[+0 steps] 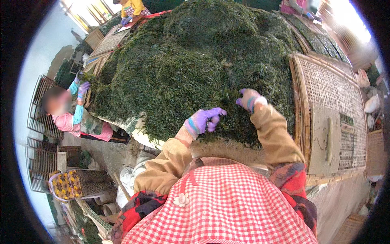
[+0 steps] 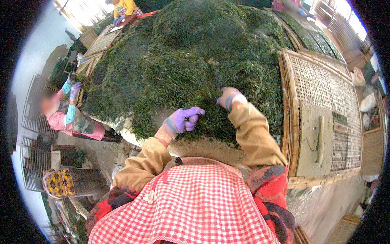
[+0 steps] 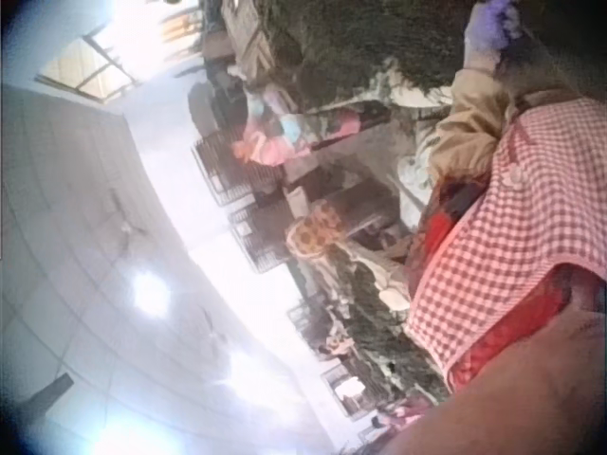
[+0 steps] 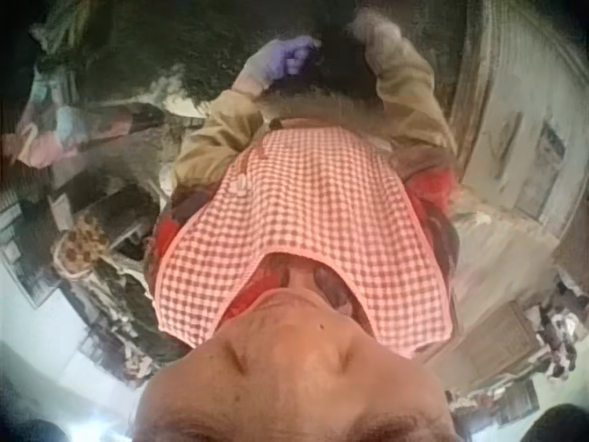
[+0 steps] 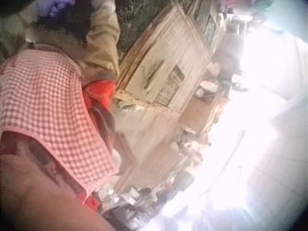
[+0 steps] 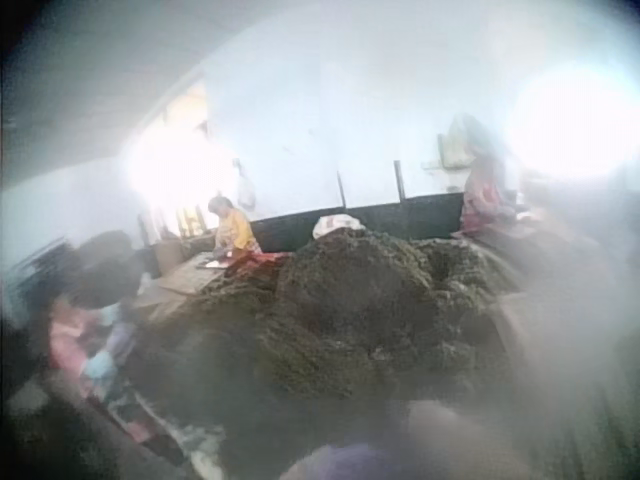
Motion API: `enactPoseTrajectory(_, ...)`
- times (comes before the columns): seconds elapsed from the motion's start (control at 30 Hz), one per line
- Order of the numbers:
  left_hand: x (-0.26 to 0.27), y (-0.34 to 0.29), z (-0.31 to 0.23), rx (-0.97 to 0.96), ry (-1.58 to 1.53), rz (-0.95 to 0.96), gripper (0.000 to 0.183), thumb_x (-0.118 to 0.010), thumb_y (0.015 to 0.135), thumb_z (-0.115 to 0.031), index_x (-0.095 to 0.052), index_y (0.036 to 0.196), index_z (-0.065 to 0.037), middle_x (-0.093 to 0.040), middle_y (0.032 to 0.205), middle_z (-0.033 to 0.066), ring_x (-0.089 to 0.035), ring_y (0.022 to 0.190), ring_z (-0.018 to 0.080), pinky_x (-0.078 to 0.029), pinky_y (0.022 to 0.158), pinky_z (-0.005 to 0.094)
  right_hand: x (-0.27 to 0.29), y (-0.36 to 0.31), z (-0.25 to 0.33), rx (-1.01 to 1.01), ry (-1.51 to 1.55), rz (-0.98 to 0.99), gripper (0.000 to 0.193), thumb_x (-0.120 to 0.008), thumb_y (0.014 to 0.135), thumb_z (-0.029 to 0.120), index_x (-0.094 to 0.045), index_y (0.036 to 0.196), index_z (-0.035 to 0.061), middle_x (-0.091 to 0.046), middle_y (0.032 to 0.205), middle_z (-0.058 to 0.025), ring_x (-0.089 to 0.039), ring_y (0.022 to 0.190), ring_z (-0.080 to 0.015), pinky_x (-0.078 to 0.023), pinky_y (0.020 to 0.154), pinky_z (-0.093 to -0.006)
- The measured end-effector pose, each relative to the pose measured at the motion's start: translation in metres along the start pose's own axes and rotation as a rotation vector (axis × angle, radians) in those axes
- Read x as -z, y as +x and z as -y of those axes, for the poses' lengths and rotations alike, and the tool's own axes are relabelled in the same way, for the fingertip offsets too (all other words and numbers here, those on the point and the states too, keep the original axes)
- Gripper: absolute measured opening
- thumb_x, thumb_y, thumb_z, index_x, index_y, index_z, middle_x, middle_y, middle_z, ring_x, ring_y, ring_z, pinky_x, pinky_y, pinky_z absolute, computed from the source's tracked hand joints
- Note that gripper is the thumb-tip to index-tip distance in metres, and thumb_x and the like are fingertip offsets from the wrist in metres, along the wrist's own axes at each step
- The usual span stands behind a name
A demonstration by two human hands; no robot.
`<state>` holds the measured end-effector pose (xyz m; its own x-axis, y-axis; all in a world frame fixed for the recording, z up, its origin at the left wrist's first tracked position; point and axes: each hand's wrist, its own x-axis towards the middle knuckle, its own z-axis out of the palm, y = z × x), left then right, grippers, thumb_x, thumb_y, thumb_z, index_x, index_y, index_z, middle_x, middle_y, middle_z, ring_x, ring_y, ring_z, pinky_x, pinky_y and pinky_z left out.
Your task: The person repeatedly picks up bundles of green seaweed from a large pile and places them into a rectangular frame on a woven drying rack. They spread and press the seaweed to form a uniform layer within the frame, repeating this process multiple times.
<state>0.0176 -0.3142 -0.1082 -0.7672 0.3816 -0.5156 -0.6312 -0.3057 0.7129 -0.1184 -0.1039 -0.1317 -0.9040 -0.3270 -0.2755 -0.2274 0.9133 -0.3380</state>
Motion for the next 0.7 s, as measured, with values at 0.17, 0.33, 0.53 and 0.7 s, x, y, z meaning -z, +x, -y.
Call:
enactPoseTrajectory(0.17,-0.002,-0.007,-0.024,-0.113,-0.075,0.153,0.029,-0.049,0.105,-0.027,-0.059,0.118,-0.003,-0.035,0.057,-0.0079,-0.028,0.038,0.0044,-0.024,0.037,0.0225,-0.124,-0.048,-0.043,0.508,0.426,-0.188,0.038,-0.067,0.089,0.025,-0.066,0.126,0.0138,-0.068,0.122,-0.0145,-0.063,0.114,-0.0329,-0.049,0.101,-0.0382)
enactPoseTrajectory(0.33,-0.063,-0.035,-0.100,-0.408,0.026,0.108,0.034,-0.047,0.106,-0.031,-0.064,0.112,-0.002,-0.032,0.054,-0.0082,-0.027,0.036,0.0034,-0.023,0.035,0.0215,-0.122,-0.076,-0.050,0.064,0.303,0.216,0.036,-0.064,0.090,0.028,-0.068,0.122,0.0136,-0.069,0.116,-0.0169,-0.065,0.110,-0.0333,-0.050,0.098,-0.0392)
enactPoseTrajectory(0.53,-0.097,-0.059,-0.133,-0.350,0.224,0.072,0.035,-0.047,0.105,-0.032,-0.064,0.111,-0.001,-0.039,0.052,-0.0070,-0.027,0.034,0.0038,-0.023,0.034,0.0209,0.046,-0.139,0.051,0.696,0.246,-0.791,0.040,-0.065,0.088,0.021,-0.062,0.127,0.0122,-0.057,0.134,-0.0169,-0.052,0.126,-0.0374,-0.043,0.105,-0.0478)
enactPoseTrajectory(0.7,-0.134,-0.092,-0.169,-0.503,0.280,0.175,0.041,-0.042,0.108,-0.028,-0.060,0.124,0.004,-0.035,0.053,-0.0084,-0.027,0.036,0.0024,-0.025,0.035,0.0201,0.068,-0.104,0.095,0.498,-0.285,-0.482,0.052,-0.059,0.086,0.019,-0.055,0.138,0.0149,-0.045,0.147,-0.0137,-0.040,0.137,-0.0359,-0.033,0.113,-0.0503)
